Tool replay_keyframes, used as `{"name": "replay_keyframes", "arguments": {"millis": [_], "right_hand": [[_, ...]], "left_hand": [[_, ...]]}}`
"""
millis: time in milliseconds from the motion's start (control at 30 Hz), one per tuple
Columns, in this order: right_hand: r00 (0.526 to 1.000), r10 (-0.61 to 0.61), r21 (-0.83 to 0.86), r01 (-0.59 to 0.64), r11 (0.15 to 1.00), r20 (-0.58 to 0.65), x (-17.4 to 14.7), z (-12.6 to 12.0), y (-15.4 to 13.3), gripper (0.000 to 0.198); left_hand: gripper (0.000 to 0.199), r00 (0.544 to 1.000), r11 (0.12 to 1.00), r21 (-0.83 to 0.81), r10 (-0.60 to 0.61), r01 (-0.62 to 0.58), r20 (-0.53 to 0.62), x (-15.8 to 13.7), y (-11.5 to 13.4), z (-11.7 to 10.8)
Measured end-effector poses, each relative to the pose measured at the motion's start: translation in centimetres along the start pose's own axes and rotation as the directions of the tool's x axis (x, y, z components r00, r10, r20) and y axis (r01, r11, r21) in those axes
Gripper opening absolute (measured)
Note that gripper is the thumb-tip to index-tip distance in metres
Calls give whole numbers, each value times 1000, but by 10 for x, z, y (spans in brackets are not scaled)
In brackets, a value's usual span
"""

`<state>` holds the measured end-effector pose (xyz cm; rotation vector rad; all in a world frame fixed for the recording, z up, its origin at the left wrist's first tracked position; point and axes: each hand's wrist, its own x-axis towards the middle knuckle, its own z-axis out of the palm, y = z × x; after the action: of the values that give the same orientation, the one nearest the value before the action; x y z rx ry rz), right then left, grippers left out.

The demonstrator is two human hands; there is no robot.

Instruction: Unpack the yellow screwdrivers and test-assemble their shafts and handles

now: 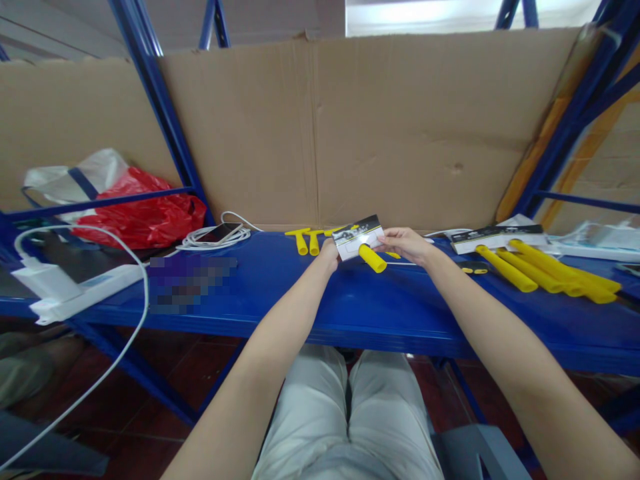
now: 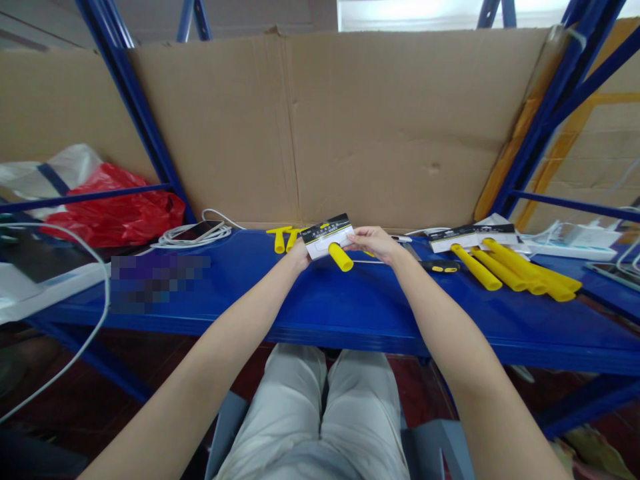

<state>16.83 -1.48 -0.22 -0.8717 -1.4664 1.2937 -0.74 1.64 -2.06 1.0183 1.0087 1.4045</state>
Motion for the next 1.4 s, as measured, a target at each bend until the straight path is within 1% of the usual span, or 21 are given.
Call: {"name": "replay_keyframes", "arguments": {"millis": [67,100,200,267,400,600,700,933,1067,1167,1300,1400], "right_hand": [[1000,2,0,-2,1000,-6,0,0,0,5],[1000,2,1,-2,1000,-10,0,0,0,4],[1000,-1,2,1,1000,-18,1,-2,1,3],[1000,-5,3,5,1000,-28,2,-2,2,3],[999,2,9,-2,1000,-51,4,-3,3,5],[996,16,-5,-16,1000,-90,6,-3,4,5],[993,12,-11,-13,1000,-119,7,-4,4,6],[987,5,-13,-7,1000,-162,8,-4,7,8],[982,5,3,-5,1000,-190,8,-2,6,10],[973,10,34,-2,999,-230,8,1,5,14],[965,15,39,-5,999,-261,7,2,6,16],[961,6,31,3,1000,-277,8,2,7,14]], "left_hand": [[13,999,998,-36,-42,43,21,-1,0,-1],[11,998,997,-35,-67,68,13,-2,1,-2],[10,992,993,43,-111,113,-52,-5,2,-4],[12,992,989,96,-106,111,-62,-6,3,-4],[12,995,984,153,-93,96,-24,-7,2,-4],[14,993,978,184,-111,101,42,-4,1,-5],[18,991,977,183,-122,111,51,-3,1,-5],[18,992,982,157,-115,107,43,-4,0,-3],[16,994,986,128,-112,110,11,-4,3,-3],[17,996,991,102,-84,84,-8,-2,4,-3],[13,998,995,86,-61,59,15,-2,4,-3],[11,998,995,82,-57,55,31,-4,3,-2]]}}
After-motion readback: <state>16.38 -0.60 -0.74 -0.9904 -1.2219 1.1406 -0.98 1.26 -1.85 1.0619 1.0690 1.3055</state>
